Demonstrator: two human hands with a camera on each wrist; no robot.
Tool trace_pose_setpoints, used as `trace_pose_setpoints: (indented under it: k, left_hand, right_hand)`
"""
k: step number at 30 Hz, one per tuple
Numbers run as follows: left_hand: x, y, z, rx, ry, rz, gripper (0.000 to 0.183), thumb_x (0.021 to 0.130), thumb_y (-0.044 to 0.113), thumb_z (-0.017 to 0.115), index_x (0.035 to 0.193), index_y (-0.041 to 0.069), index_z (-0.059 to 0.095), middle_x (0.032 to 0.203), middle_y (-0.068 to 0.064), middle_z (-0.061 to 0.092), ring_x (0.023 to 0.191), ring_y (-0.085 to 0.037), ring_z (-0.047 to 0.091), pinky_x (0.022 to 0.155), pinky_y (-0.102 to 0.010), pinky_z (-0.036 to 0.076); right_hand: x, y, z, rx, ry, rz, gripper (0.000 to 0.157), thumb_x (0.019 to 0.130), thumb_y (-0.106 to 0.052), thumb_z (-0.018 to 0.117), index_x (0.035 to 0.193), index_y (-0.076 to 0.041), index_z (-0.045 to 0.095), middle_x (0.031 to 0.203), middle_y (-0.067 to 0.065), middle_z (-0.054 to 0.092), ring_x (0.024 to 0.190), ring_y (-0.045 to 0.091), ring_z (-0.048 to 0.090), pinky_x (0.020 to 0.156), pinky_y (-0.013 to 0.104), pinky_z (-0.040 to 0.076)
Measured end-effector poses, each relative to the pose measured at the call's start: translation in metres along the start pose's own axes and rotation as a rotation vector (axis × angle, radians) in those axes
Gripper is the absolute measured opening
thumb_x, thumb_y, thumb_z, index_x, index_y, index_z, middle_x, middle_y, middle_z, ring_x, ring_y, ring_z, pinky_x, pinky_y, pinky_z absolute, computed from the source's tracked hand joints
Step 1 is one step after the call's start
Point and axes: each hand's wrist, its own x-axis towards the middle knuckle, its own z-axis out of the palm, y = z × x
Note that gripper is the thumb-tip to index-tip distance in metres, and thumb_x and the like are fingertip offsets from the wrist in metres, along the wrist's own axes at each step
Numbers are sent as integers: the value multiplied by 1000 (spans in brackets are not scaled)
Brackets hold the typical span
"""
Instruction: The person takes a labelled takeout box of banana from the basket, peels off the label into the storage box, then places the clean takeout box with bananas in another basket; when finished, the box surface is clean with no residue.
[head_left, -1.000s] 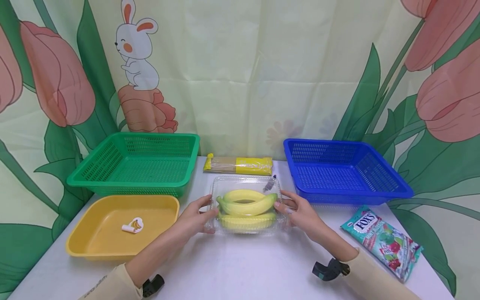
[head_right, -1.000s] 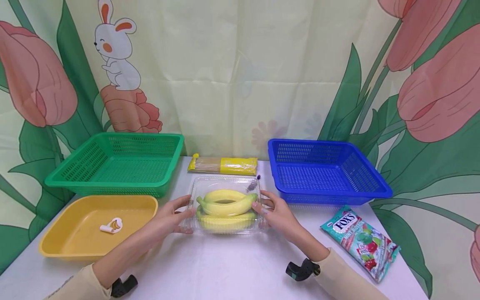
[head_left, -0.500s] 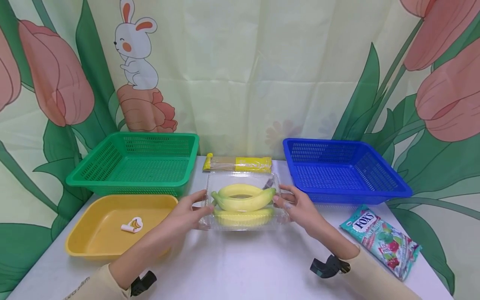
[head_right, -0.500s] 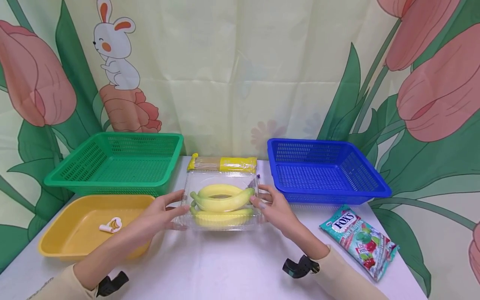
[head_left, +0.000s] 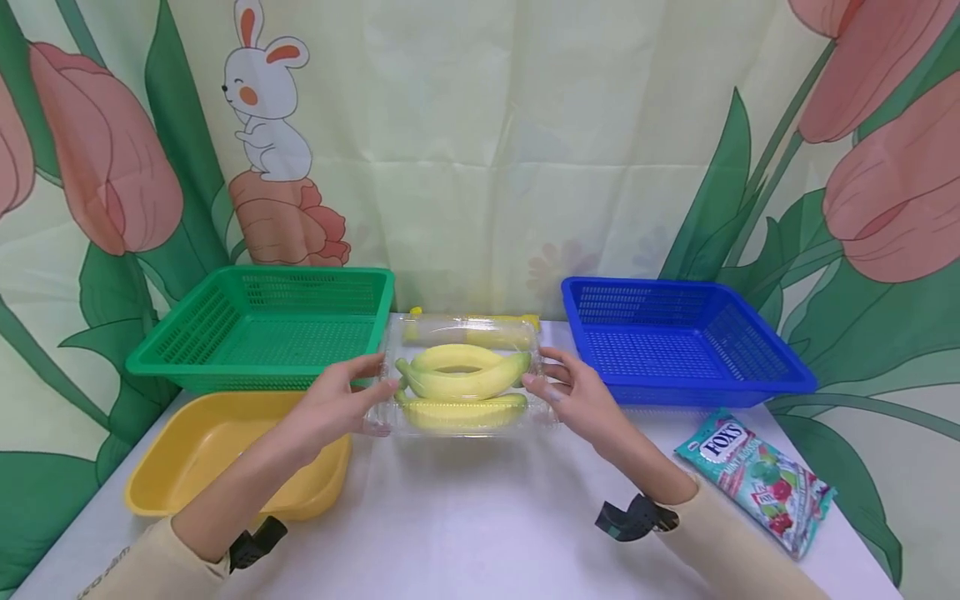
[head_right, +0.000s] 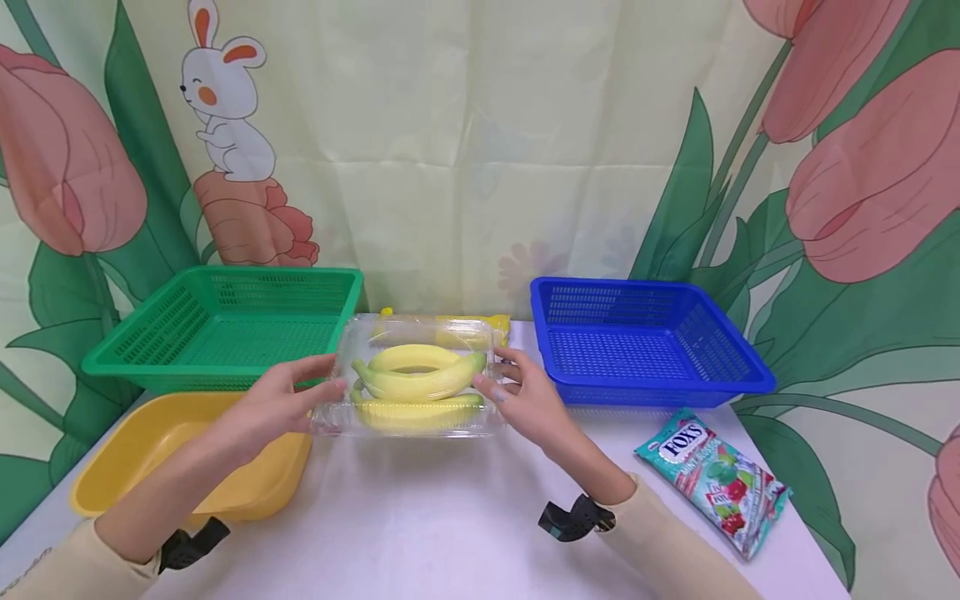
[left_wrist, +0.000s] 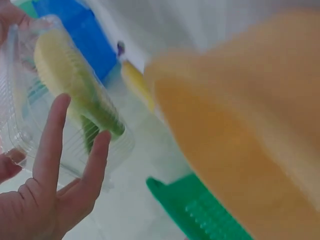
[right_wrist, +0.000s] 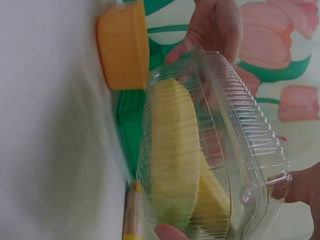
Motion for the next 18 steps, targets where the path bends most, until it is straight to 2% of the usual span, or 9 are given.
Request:
trace_pose_setpoints:
  k: [3,8,12,15,18]
  left_hand:
    - [1,2,-10,48,10,14,73,109,29,59,168,2,24,169,-25,33,149,-49,42,90,-43,66]
    - [2,3,-24,24,6,34,68,110,25,56,167,2,26,169,-25,33,146,-48,47,91,-45,66]
    - [5,4,-37,54,23,24,68,111,27,54,168,3,25,170,-24,32,147,-46,47,92,-43,66]
    - [8,2,-49,70,33,5,71,111,30,54,168,4,23,171,-24,32,150,-45,44,94,-42,65]
    - [11,-3,-63,14,22,12,72,111,30,54,168,3,21,171,-24,31,153,-45,42,93,-43,66]
  right_hand:
    - [2,-9,7,19,21,-10,70,104,-34,67,162,-10,37,163,24,48,148,43,52,120,61,45]
    - [12,-20,18,29,58,-46,68,105,-35,66,162,-8,40,162,22,49,149,41,51,122,56,44]
    - [21,-29,25,36,75,-51,65,106,-36,65,162,-11,43,160,19,54,147,39,54,122,54,45]
    - [26,-36,31,66,68,-34,63,106,-37,64,162,-14,44,159,16,55,146,38,55,117,53,51]
    - [29,-43,38,127,45,-28,62,107,-35,64,162,-15,43,160,14,55,147,35,55,107,49,59]
